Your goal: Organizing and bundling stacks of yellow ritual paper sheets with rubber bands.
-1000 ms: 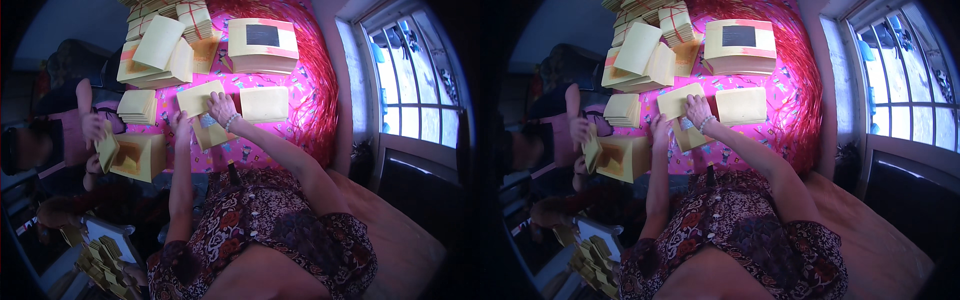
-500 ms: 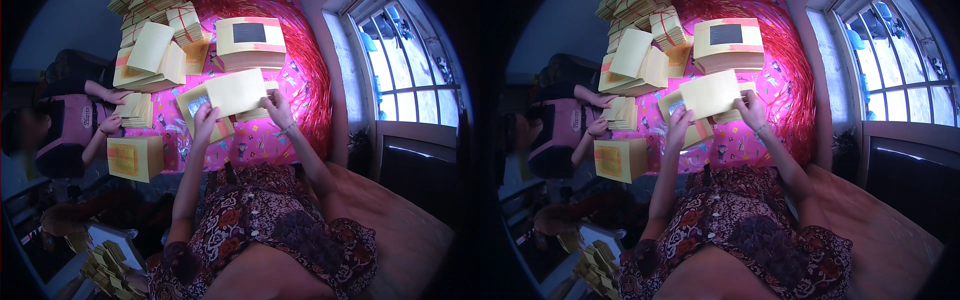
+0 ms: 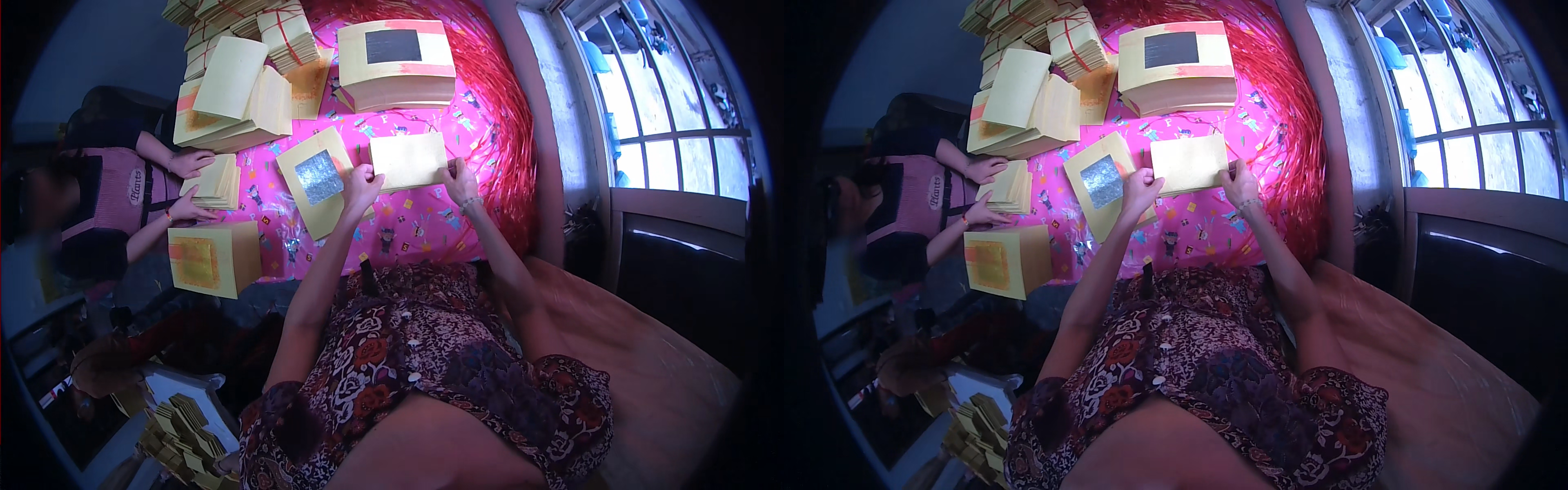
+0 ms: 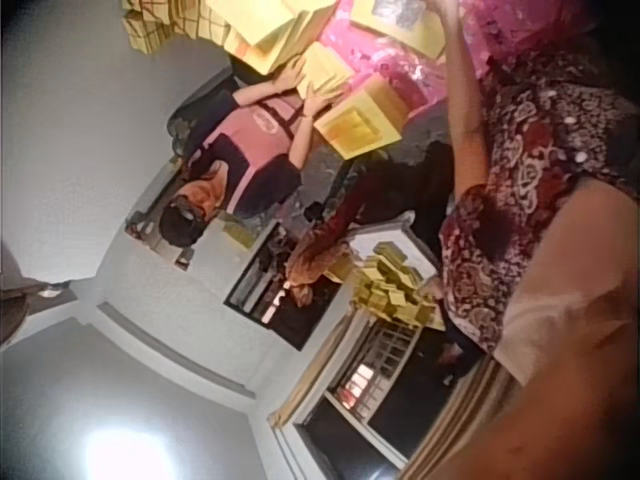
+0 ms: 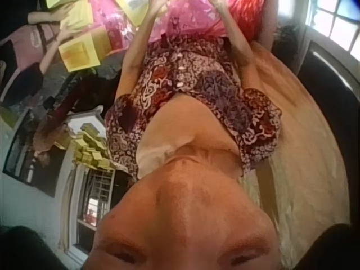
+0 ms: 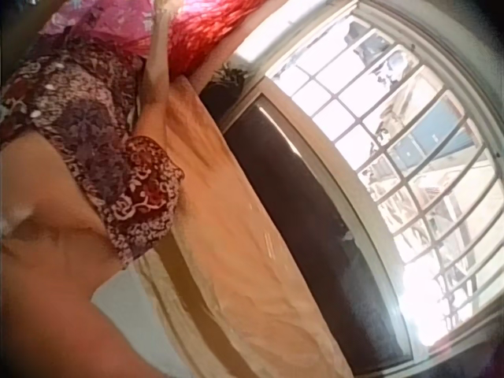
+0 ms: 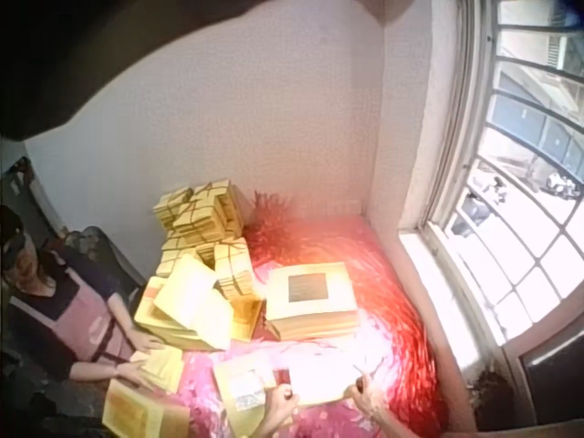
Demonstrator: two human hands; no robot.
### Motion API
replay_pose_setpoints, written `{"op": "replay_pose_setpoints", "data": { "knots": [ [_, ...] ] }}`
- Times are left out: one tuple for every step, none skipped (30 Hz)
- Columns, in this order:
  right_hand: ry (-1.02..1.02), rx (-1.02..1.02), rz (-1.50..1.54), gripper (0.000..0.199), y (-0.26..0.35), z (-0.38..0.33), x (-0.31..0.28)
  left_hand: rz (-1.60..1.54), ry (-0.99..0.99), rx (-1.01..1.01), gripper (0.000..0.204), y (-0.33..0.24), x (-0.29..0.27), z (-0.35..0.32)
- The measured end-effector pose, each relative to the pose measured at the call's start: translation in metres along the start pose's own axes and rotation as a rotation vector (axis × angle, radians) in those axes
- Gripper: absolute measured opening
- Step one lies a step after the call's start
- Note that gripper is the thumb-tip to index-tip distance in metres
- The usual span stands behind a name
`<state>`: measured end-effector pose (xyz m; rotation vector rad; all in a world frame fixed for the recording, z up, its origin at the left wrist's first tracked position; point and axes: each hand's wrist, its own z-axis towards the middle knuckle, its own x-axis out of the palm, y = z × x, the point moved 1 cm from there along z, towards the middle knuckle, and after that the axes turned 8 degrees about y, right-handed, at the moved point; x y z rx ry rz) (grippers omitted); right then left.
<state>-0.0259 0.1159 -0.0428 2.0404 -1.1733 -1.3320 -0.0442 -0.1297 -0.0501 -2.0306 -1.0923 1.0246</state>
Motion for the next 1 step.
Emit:
{"op": "replay_pose_setpoints", "data": {
  "knots": [
    [0.012,0.008,-0.014,0.028,-0.0041,0.0013,0.0025,0.005,-0.006,0.004,0.025,0.0005,0.0016,-0.0002]
  ]
}}
